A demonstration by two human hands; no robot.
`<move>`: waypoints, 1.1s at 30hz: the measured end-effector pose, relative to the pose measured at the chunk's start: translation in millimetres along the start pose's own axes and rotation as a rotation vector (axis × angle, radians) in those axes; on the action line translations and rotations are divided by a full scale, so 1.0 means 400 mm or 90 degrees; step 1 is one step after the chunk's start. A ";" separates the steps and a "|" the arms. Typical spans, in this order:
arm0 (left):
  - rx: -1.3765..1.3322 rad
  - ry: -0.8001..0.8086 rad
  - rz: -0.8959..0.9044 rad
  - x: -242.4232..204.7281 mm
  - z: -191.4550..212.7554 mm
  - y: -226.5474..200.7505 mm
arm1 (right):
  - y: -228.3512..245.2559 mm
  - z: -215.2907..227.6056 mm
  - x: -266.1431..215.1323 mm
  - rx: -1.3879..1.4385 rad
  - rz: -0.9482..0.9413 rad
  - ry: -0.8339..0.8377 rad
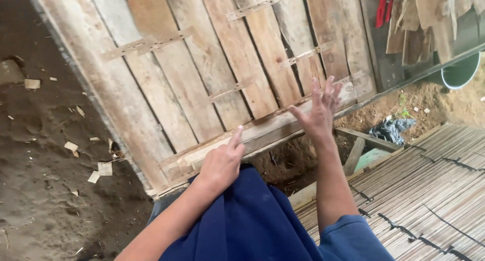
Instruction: The person inserts small wooden pegs into pre-drilled holes on a wooden slat structure. They then unroll a perforated wooden strip from a spool, apply a paste from a container onto the strip, and press the strip onto the edge of the wooden structure.
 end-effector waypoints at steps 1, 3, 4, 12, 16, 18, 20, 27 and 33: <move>-0.001 0.006 -0.002 0.011 -0.027 0.000 | -0.010 0.002 0.019 0.000 -0.006 0.003; 0.076 -0.029 0.053 0.018 -0.070 0.013 | -0.003 -0.004 0.045 -0.030 0.080 0.020; 0.076 -0.021 0.051 0.021 -0.069 0.009 | -0.025 -0.008 0.054 -0.028 0.073 0.024; 0.122 -0.018 0.149 0.038 -0.044 0.012 | -0.111 0.011 0.134 -0.038 0.061 0.090; 0.095 0.026 0.205 0.048 -0.032 0.009 | -0.205 0.030 0.159 -0.037 0.027 0.069; 0.095 0.035 0.224 0.048 -0.027 0.009 | -0.194 0.046 0.174 -0.017 0.048 0.072; 0.081 0.045 0.238 0.051 -0.018 0.003 | -0.206 0.081 0.184 -0.021 0.028 0.078; 0.037 0.080 0.248 0.064 0.008 0.004 | -0.287 0.155 0.231 -0.069 -0.046 0.056; 0.040 0.065 0.257 0.060 -0.010 0.009 | -0.397 0.147 0.243 -0.050 -0.048 0.012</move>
Point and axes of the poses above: each hand's wrist, its own x-axis towards the middle knuckle, its own z-axis out of the back of the hand, y = z × x, the point moved 6 cm from there along x, towards the middle knuckle, and after that the axes turned 6 degrees about z, right-handed, at the moved point
